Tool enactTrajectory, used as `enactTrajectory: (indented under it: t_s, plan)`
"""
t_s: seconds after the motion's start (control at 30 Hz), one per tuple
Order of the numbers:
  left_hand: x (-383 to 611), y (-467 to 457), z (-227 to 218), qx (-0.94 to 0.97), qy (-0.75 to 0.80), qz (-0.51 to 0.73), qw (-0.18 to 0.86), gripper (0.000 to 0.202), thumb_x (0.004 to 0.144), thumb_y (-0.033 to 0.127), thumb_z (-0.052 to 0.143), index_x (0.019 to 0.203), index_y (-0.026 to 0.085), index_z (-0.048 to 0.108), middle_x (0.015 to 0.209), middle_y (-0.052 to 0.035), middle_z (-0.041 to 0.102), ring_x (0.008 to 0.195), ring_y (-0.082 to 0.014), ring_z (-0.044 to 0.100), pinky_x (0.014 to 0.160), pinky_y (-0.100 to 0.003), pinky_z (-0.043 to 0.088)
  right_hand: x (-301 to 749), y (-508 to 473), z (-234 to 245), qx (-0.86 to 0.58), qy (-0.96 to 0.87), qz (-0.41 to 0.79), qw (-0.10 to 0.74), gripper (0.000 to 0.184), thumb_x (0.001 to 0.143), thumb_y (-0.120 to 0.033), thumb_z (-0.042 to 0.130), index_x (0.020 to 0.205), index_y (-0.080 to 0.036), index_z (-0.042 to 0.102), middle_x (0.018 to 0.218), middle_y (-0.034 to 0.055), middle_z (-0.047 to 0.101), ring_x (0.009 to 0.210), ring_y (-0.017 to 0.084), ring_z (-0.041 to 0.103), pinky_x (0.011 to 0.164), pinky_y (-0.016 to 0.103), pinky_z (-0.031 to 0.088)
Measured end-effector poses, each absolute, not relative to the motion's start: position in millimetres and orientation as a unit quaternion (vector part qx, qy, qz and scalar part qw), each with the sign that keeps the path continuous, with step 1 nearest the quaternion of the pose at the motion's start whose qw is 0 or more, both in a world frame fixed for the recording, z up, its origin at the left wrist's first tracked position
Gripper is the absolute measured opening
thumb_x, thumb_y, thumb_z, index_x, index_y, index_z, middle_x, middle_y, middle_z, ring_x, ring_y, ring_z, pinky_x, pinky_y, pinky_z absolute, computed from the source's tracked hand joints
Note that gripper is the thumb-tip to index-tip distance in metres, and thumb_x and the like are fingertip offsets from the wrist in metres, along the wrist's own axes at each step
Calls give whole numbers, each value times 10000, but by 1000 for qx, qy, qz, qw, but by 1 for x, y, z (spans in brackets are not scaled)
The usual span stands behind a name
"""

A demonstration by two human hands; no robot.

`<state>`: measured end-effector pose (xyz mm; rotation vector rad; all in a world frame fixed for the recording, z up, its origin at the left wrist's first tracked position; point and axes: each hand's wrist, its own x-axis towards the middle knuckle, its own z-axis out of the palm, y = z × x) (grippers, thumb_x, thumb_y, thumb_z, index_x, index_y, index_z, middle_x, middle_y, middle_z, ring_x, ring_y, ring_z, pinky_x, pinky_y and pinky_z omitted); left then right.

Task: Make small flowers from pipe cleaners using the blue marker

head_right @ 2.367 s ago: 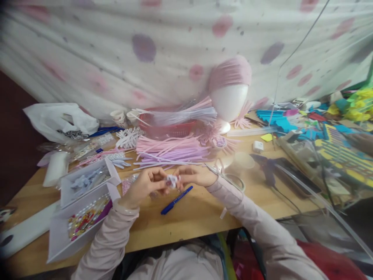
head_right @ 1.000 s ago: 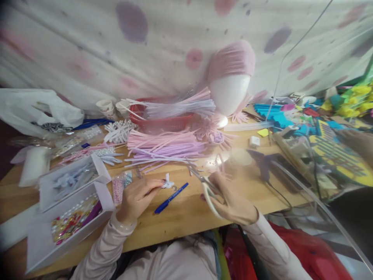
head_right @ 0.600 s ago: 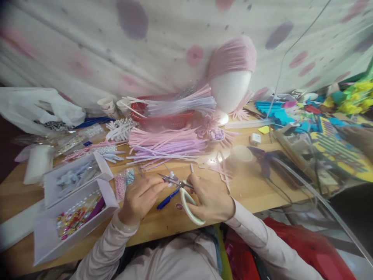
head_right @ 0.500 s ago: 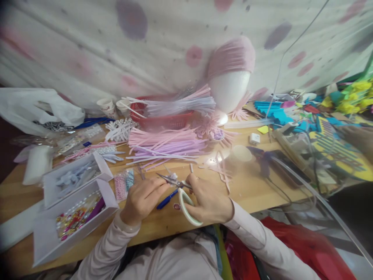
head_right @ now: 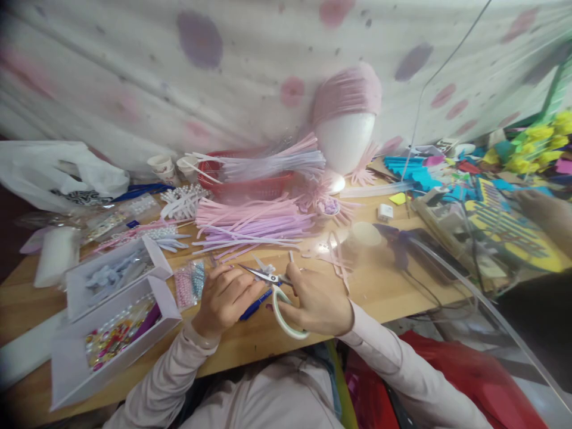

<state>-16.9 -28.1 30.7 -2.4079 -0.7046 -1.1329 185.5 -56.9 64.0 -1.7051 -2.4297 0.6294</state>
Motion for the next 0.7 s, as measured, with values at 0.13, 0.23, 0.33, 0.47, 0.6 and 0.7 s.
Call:
enactTrajectory:
  t_s: [0.13,0.23,0.33,0.47,0.6,0.7]
  plan:
    - [-18,-28,28,-861,-257,-405,172,99,828,113,599,848,192,655,720,-3,667,771,-158,599,886,-345,405,185,-57,58,-558,-805,188,73,265,847,-458,474,825,-204,402,725,49,626,642,190,568,584,270,346]
    - [-19,-27,27,-860,-259,-407,165,88,825,112,609,841,186,655,717,-1,667,768,-158,588,886,-345,399,184,-57,54,-545,-814,179,87,246,850,-434,467,816,-203,389,699,43,609,625,189,559,570,271,330]
    - [-19,-27,25,-858,-263,-409,163,82,830,121,609,837,189,656,711,2,664,765,-157,583,882,-346,396,181,-56,50,-545,-811,187,101,236,852,-419,466,800,-205,383,664,35,593,587,179,546,544,264,313]
    - [-19,-25,21,-853,-266,-418,168,79,820,118,621,824,189,656,707,1,661,760,-157,583,879,-346,406,183,-54,46,-574,-786,194,123,220,859,-393,464,759,-212,388,580,0,539,499,147,497,490,249,272]
    - [-21,-22,16,-836,-296,-451,99,116,801,95,633,848,197,659,811,-30,693,848,-177,613,891,-373,439,199,-50,45,-588,-787,126,137,222,830,-393,504,760,-211,400,592,-5,535,505,145,494,510,249,294]
    - [-22,-21,15,-804,-327,-495,-31,132,803,77,608,847,196,646,960,-67,707,947,-190,636,872,-366,487,215,-46,39,-602,-786,75,120,232,816,-409,508,821,-197,412,662,23,566,568,173,533,559,267,344]
